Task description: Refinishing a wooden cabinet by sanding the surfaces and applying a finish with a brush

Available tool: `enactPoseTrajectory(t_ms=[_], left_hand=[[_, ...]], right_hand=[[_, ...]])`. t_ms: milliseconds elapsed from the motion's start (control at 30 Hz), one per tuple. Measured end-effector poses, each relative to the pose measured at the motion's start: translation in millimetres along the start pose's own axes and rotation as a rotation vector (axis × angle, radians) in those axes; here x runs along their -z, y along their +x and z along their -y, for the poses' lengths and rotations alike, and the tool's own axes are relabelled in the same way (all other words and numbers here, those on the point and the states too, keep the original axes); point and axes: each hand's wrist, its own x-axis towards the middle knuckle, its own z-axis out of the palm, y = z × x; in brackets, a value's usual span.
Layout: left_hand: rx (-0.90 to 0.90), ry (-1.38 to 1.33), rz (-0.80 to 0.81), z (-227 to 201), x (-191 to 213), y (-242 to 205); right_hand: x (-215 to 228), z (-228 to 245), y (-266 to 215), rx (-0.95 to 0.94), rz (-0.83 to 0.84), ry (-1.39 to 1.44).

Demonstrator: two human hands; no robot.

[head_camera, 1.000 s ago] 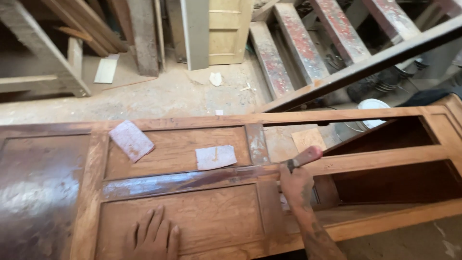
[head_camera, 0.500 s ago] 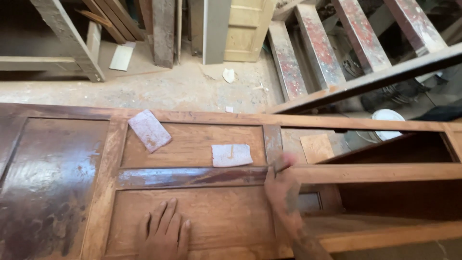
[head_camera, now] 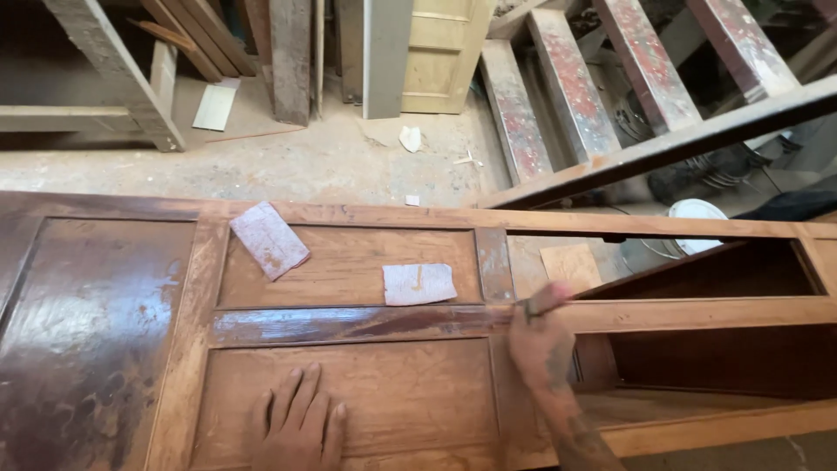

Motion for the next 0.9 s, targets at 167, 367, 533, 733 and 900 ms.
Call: enactPoseTrajectory(t_ms=[167, 367, 533, 733, 900], left_hand=[[0.018, -0.026, 0.025, -2.7, -1.7, -4.8], [-0.011, -0.039, 0.011, -1.5, 4.6, 2.5], [-0.018, -0.029, 0.025, -1.6, 3.1, -1.1], [0.007, -0.062, 0.031, -2.4, 7.0, 1.8], [0.022, -0.054, 0.033, -0.3, 5.9, 8.6]], right_hand=[[-1.1, 20.0, -10.7, 0.066, 0.094, 0.136], [11.3, 31.8, -15.8, 0.032, -0.001, 0.161], [-11.7, -14.2, 7.9, 0.080, -0.042, 0.057], [17.6, 31.7, -17.0, 0.019, 0.088, 0.114], [5.4, 0.1, 11.2, -0.036, 0.159, 0.091]])
